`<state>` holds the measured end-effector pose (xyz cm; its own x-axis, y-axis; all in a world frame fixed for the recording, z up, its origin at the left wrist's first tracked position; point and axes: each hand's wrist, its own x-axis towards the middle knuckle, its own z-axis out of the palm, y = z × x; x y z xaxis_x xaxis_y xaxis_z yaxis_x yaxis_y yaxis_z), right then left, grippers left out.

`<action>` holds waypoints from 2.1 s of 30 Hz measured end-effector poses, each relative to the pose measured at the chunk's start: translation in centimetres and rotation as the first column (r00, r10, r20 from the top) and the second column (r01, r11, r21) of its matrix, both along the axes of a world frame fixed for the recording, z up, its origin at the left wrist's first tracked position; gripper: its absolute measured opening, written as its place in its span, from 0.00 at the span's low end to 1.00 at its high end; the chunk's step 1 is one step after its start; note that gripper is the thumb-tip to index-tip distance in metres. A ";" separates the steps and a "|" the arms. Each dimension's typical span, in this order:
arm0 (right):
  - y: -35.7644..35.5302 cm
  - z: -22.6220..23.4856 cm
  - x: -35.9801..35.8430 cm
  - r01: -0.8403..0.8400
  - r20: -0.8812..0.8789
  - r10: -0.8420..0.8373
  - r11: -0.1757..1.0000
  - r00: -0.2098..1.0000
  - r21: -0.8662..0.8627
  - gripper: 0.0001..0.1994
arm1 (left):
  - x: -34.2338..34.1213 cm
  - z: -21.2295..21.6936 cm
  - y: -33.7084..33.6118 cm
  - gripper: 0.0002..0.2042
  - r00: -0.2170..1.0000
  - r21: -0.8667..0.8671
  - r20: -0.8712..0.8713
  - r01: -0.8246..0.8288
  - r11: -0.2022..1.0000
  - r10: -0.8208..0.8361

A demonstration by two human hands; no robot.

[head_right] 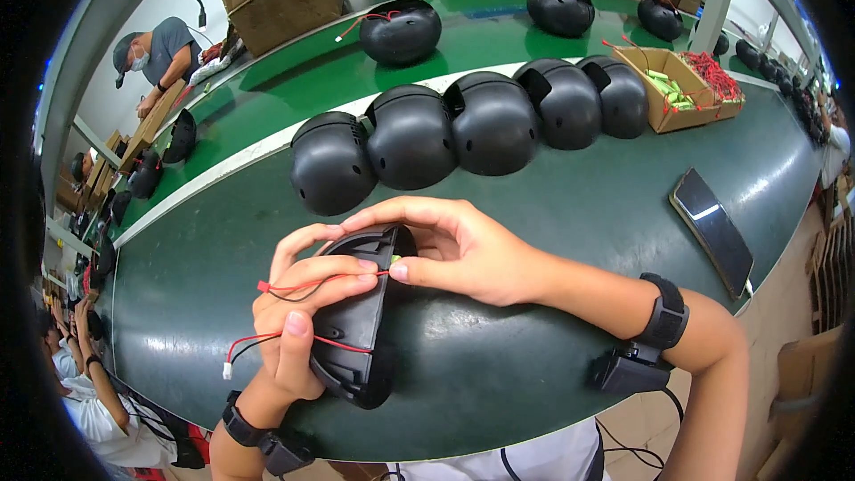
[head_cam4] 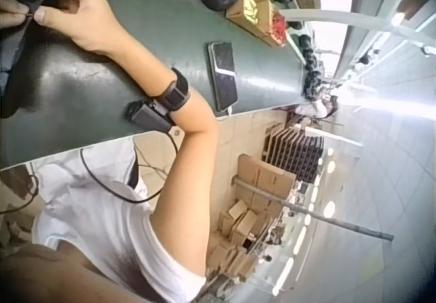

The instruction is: Assembling plastic housings and routing internal wiring on a production line.

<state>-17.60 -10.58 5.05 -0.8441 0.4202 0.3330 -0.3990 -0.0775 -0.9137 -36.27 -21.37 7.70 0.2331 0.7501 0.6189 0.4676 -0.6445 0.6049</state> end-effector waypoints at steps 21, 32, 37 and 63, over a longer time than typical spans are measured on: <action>10.7 7.0 -15.9 -0.489 0.589 -0.758 0.415 0.281 0.767 0.43 | 1.2 -1.7 -0.5 0.17 0.985 0.035 0.158 0.059 0.998 -0.064; 5.4 11.4 -5.3 0.521 0.220 -0.515 0.853 0.828 0.035 0.27 | 0.8 -1.3 -0.8 0.17 0.976 0.027 0.211 0.045 0.999 -0.050; -0.4 5.7 4.4 0.678 0.253 -0.631 0.708 0.734 -0.199 0.25 | 0.9 -1.6 -0.2 0.18 0.987 0.065 0.161 0.011 0.998 -0.021; -4.7 2.0 2.4 0.357 0.184 -0.433 0.871 0.882 0.338 0.28 | 0.1 -0.8 -0.7 0.22 0.991 0.022 0.131 0.038 0.999 -0.040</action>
